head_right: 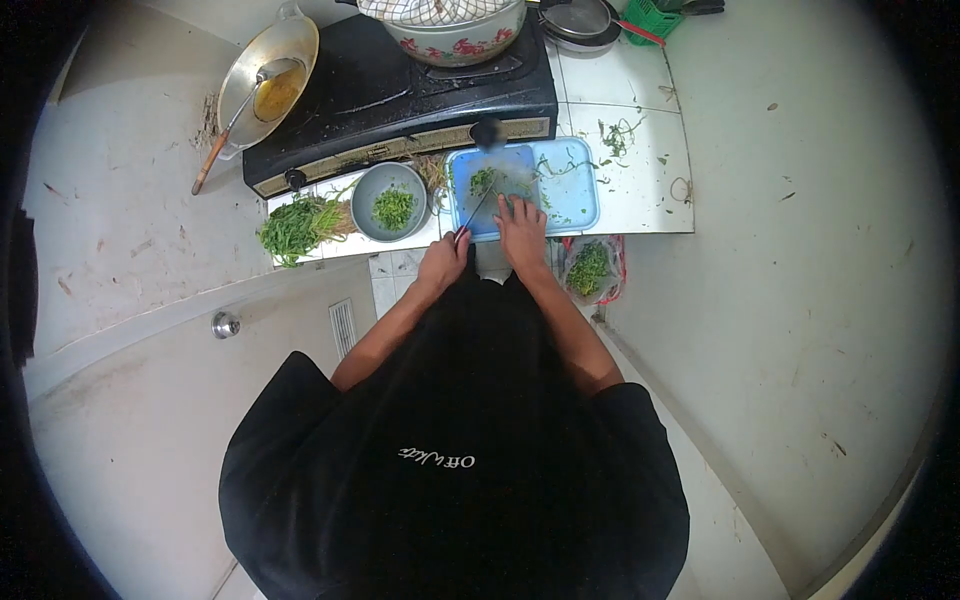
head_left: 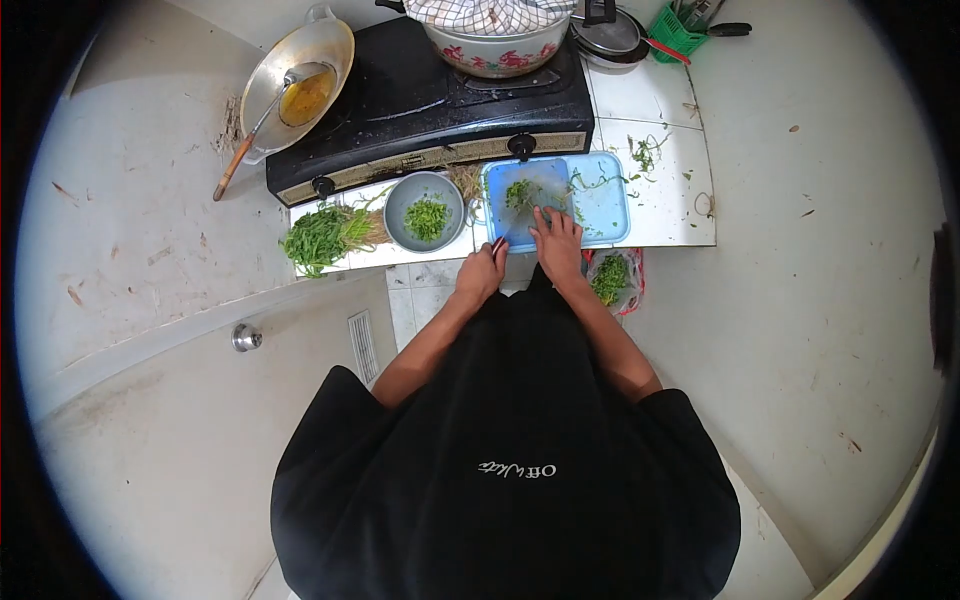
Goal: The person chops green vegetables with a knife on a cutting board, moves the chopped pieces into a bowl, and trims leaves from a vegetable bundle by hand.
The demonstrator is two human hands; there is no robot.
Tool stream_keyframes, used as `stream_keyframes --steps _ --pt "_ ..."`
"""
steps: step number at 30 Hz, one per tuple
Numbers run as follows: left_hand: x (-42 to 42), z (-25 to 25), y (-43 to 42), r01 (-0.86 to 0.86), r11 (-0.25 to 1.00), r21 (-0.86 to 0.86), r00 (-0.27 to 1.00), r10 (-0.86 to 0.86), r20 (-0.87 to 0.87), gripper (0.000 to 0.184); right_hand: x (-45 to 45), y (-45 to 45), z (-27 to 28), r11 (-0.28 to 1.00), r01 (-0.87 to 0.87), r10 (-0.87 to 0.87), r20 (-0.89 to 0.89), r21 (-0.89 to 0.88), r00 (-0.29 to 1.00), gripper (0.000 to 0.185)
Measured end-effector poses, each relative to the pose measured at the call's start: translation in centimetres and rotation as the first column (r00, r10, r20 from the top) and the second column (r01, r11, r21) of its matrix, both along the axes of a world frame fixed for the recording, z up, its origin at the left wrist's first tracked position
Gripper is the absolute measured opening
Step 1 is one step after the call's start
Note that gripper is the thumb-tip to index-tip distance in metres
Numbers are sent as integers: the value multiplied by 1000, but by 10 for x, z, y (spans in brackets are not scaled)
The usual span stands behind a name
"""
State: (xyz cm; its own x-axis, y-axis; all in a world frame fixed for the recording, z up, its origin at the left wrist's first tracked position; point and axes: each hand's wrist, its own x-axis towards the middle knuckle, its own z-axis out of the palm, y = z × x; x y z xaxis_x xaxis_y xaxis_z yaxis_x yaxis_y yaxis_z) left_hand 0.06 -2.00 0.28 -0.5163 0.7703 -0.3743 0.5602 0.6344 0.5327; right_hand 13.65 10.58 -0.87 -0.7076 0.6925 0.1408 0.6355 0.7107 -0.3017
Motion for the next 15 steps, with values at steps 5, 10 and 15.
stream_keyframes --steps 5,10,15 --pt "5 -2 3 32 999 17 999 -32 37 53 -2 2 -3 1000 -5 5 -8 0 1000 42" --pt "14 -5 16 -7 1000 1 999 7 -39 52 -3 1 -5 1000 -1 1 -39 -3 999 40" --pt "12 -8 29 3 1000 20 998 -2 -67 51 -1 2 -5 1000 4 -4 -36 4 999 39"
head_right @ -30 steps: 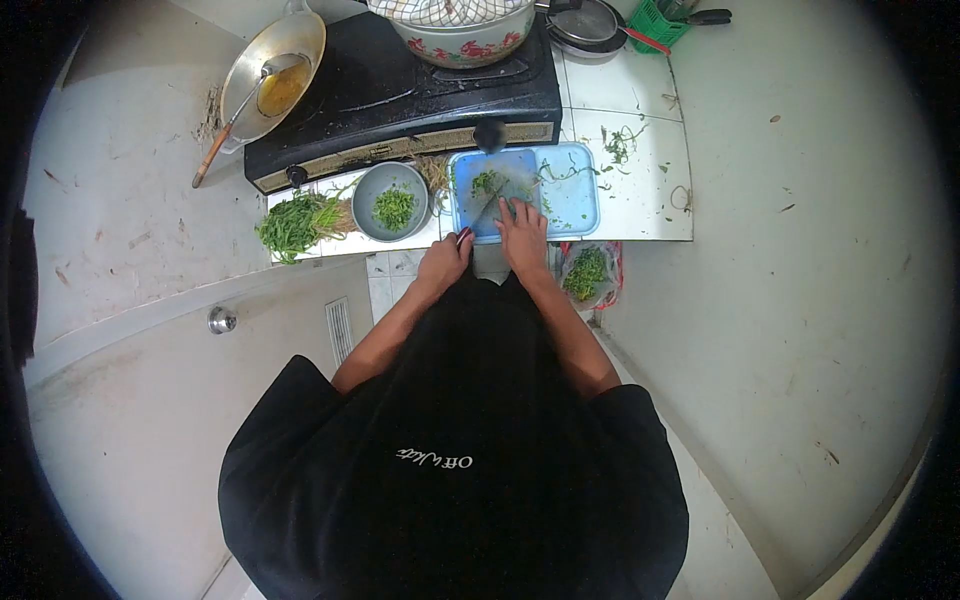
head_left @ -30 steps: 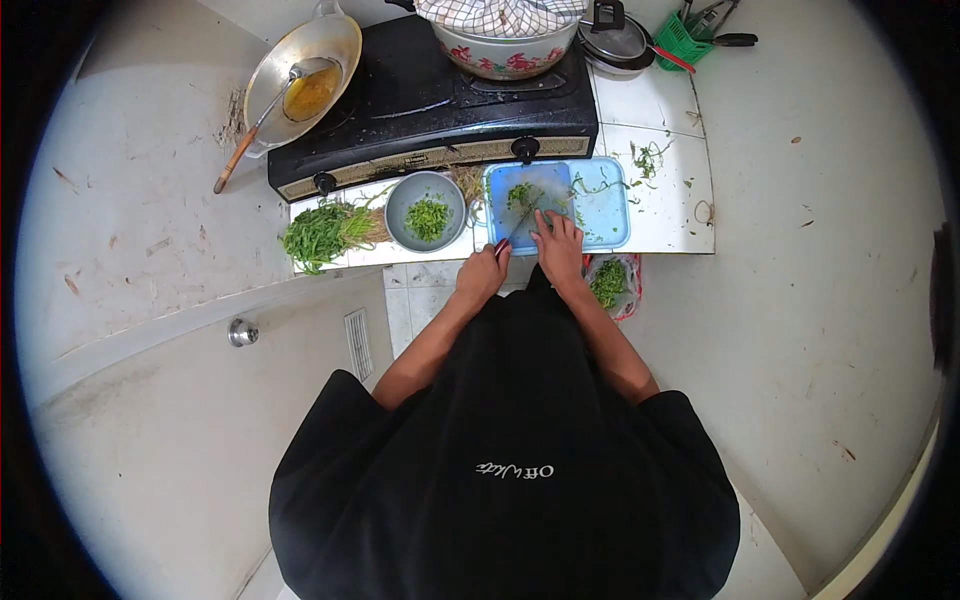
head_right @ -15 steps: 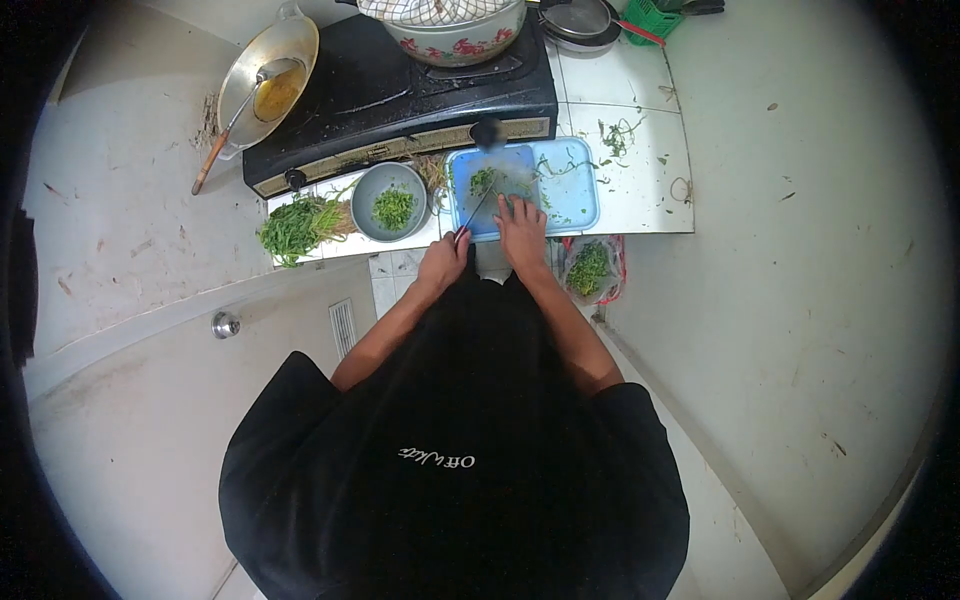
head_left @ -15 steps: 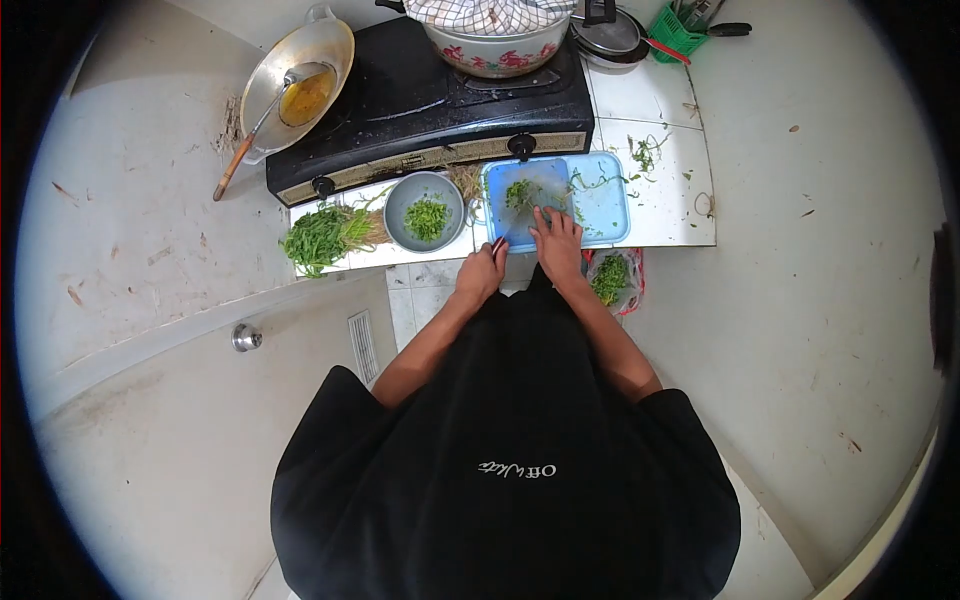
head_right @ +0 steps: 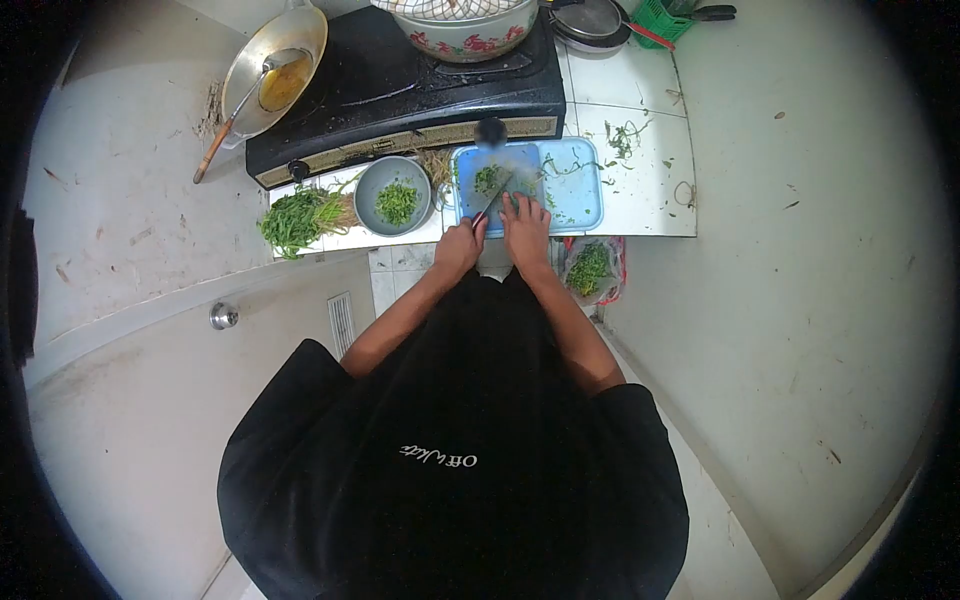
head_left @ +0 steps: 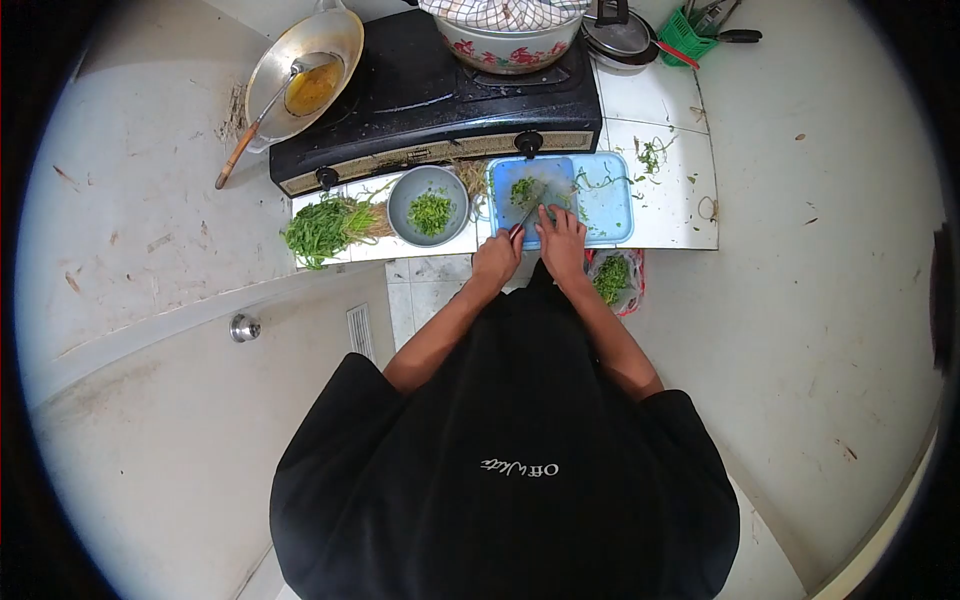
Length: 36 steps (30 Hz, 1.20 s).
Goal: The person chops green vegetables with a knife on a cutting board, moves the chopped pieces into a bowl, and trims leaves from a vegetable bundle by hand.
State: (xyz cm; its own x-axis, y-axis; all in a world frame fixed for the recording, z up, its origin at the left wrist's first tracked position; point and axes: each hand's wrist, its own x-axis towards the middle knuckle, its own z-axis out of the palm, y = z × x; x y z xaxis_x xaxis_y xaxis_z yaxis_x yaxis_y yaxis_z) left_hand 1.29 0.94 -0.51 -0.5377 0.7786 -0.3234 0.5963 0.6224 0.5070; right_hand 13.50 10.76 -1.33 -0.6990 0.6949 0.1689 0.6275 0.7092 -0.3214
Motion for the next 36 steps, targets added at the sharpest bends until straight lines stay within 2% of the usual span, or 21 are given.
stream_keyframes --steps 2,6,11,17,24,26,29,33,36 --pt "-3 0 -6 -60 998 -28 998 61 33 52 -1 -2 2 1000 12 -12 7 -11 1000 40" --pt "-5 4 -18 -59 998 -14 994 60 92 52 -1 -3 2 999 19 -18 9 -32 1000 41" --pt "4 -1 -25 7 1000 6 990 -7 142 52 0 -6 2 999 21 -21 -1 -38 1000 42" --pt "7 6 2 -19 1000 -3 998 19 61 51 -1 -7 -6 1000 5 -6 -29 -27 1000 42" --pt "2 4 2 -94 996 -4 990 94 109 54 5 -8 -12 997 1 -12 -137 -80 991 42" --pt "1 3 -7 -56 997 46 992 50 116 54 5 -10 -14 997 5 -15 -134 -76 991 42" --pt "8 5 -18 -11 1000 18 990 8 140 53 5 -12 -13 997 12 -21 -123 -73 992 42" --pt "18 3 -21 -9 1000 -26 988 13 152 53 2 -10 -12 994 23 -29 -60 -109 998 42" --pt "20 1 -11 -51 999 -2 992 51 118 54 1 -11 -7 994 49 -58 -87 -95 995 41"
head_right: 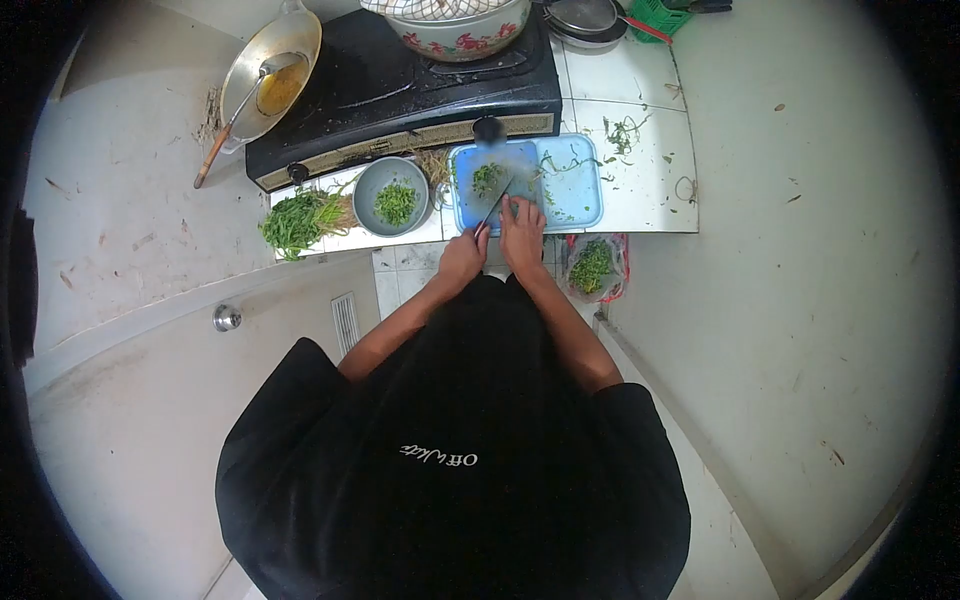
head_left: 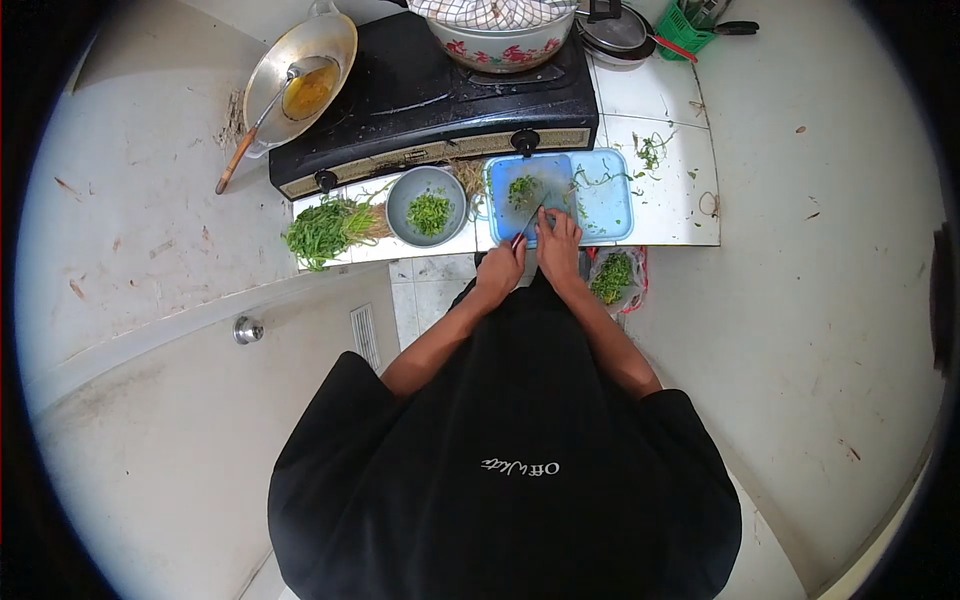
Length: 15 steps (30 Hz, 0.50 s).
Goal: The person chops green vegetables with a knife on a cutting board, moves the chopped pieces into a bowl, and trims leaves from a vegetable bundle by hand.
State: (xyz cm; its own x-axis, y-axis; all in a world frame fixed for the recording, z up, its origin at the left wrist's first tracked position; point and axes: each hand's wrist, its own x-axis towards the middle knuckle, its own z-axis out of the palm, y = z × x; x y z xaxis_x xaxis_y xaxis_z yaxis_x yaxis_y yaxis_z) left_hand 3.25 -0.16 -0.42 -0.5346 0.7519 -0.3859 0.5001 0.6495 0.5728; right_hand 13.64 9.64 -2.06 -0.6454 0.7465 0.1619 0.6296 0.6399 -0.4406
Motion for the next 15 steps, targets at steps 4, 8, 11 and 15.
stream_keyframes --steps 4,8,11,15 --pt "-1 8 20 -25 999 -22 999 25 -20 53 3 7 -1 999 -2 2 4 34 1000 41" --pt "-10 2 13 -46 999 19 999 46 -9 53 4 20 -9 999 -40 38 -130 -12 991 38" --pt "-7 11 0 -13 999 36 1000 13 10 54 5 20 -8 999 -49 45 -177 -19 983 35" --pt "2 8 -9 2 1000 28 999 -3 36 54 1 14 2 999 -16 5 -219 -45 976 34"
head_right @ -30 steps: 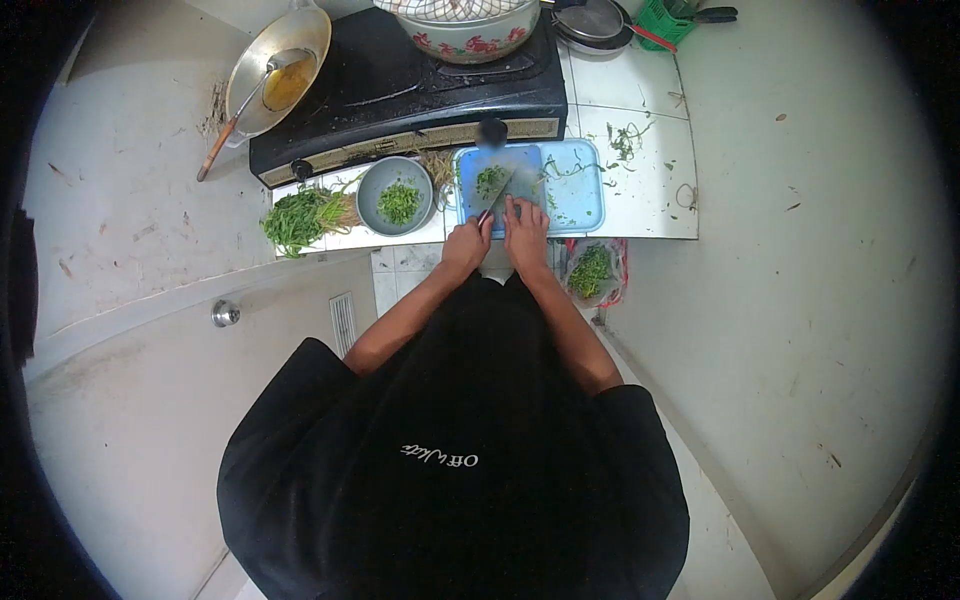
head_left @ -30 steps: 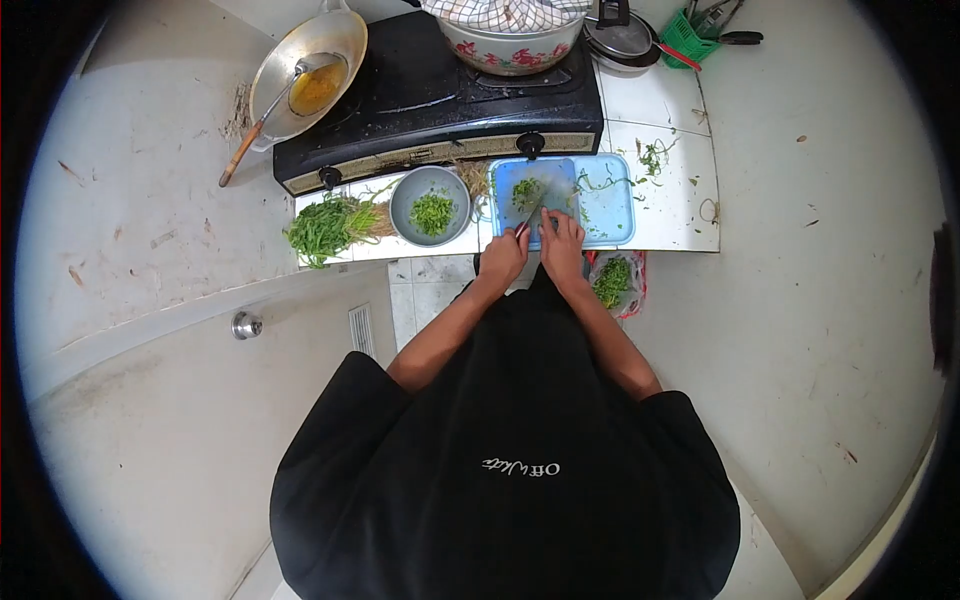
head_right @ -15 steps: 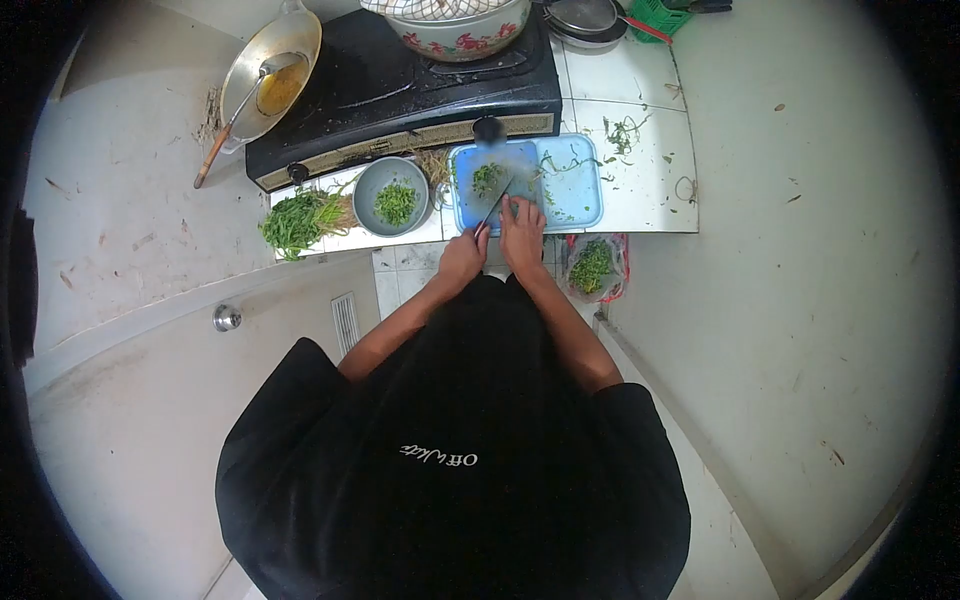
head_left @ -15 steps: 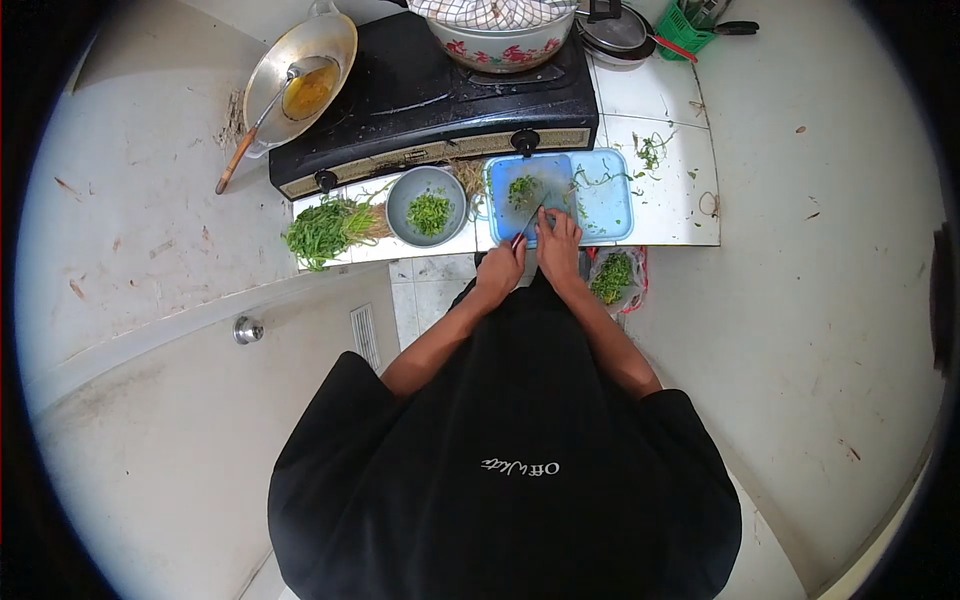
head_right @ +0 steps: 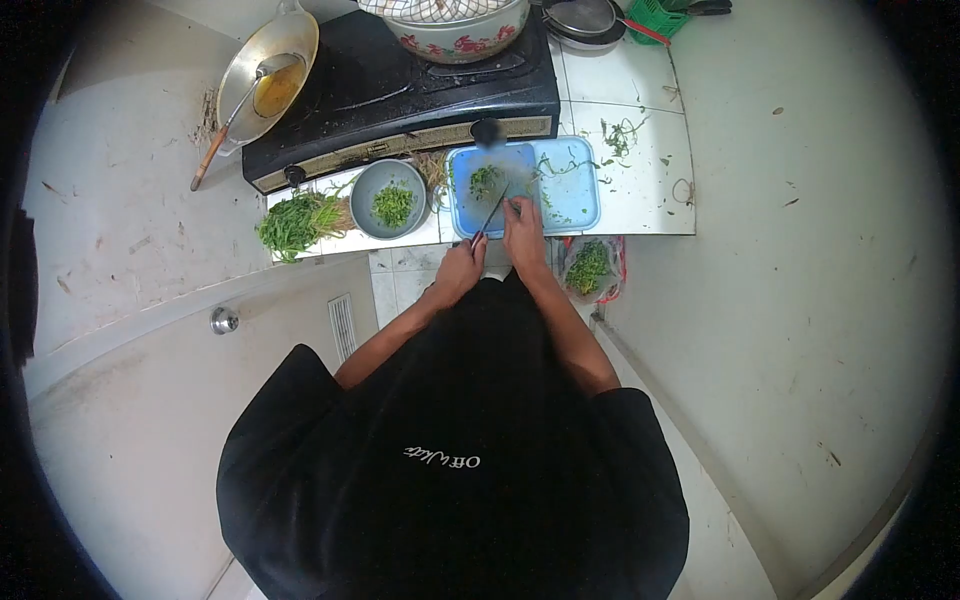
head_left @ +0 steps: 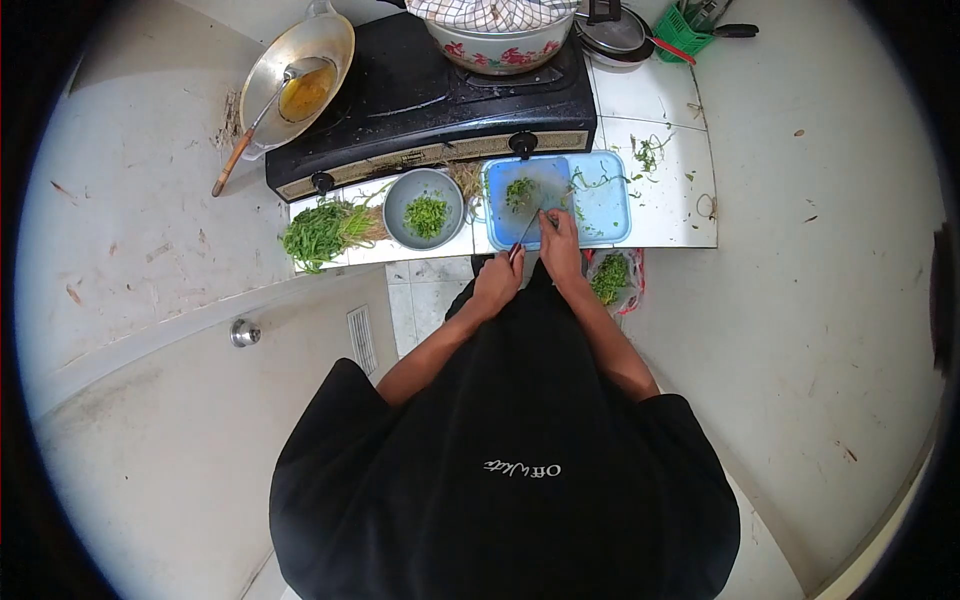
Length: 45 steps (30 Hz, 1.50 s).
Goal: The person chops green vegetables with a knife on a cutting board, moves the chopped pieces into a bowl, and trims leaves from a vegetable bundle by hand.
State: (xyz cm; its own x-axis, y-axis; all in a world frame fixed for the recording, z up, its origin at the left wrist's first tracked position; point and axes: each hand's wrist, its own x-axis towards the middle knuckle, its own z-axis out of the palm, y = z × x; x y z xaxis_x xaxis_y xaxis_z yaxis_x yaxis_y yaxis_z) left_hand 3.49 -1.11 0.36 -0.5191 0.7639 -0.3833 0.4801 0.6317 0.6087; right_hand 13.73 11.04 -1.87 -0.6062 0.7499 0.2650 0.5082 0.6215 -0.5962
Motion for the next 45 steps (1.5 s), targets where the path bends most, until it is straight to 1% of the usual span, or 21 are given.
stream_keyframes --steps 3,5,7,9,13,15,16,18,21,23,26,29,32,34,36,38,40,41,42,44,45 --pt "5 -2 2 16 1000 -22 1000 -16 -15 53 -1 2 -3 1000 10 -9 12 -8 1000 33" --pt "4 -6 8 -7 1000 -25 998 6 -61 54 1 4 -5 1000 0 0 12 -16 1000 33" --pt "4 -2 21 -9 1000 -29 998 7 -68 54 2 7 -1 1000 -9 10 11 -17 1000 33" --pt "0 -1 30 -12 999 -33 997 9 -75 54 5 9 3 996 -37 31 77 77 997 34" --pt "-13 -2 29 -42 999 -15 997 40 -69 54 -2 14 -3 995 18 -29 116 94 993 40" --pt "-19 0 24 -39 999 -5 998 39 -51 54 -8 19 -9 1000 22 -22 61 8 998 45" --pt "-20 1 20 -21 1000 0 999 21 -47 54 -10 18 -10 1000 21 -22 59 7 998 45" --pt "-20 2 14 -4 1000 3 999 4 -42 54 -13 17 -12 996 65 -68 -44 -64 997 50" --pt "-20 -3 9 52 999 2 998 -52 -45 53 -11 17 -13 995 61 -66 -72 -73 995 50" --pt "-18 -11 7 67 997 -25 996 -68 -60 53 -12 18 -14 996 66 -71 -71 -63 995 49" --pt "-15 -5 15 46 998 -35 993 -50 -109 52 -12 18 -11 996 64 -68 -73 -61 995 47" --pt "-16 -2 32 51 997 -53 993 -56 -102 51 -12 18 -12 997 51 -56 -82 -57 995 44" --pt "-19 -8 32 15 1000 7 992 -14 -126 52 -11 16 -12 998 49 -53 -98 -49 994 41" --pt "-23 -10 24 37 999 23 993 -34 -115 52 -9 14 -4 998 43 -49 -111 -48 993 39" --pt "-28 -9 16 48 998 35 993 -44 -107 53 -6 11 2 997 65 -59 -135 38 989 37" --pt "-26 -5 8 94 995 38 991 -90 -101 53 -1 6 7 998 57 -53 -103 38 993 38" --pt "-21 -13 2 110 993 33 990 -107 -92 53 4 5 5 998 47 -43 -73 45 996 39" --pt "-19 -16 -1 129 991 27 988 -126 -85 53 5 4 4 999 49 -49 -21 17 999 39" --pt "-17 -13 -1 127 992 26 989 -125 -85 53 6 3 3 999 53 -53 31 -11 998 39" --pt "-10 -8 1 85 995 -52 988 -91 -123 52 5 4 1 999 51 -51 32 -9 998 39" --pt "-8 -8 3 87 995 -55 988 -93 -119 52 8 2 -1 999 48 -48 37 -7 998 39"
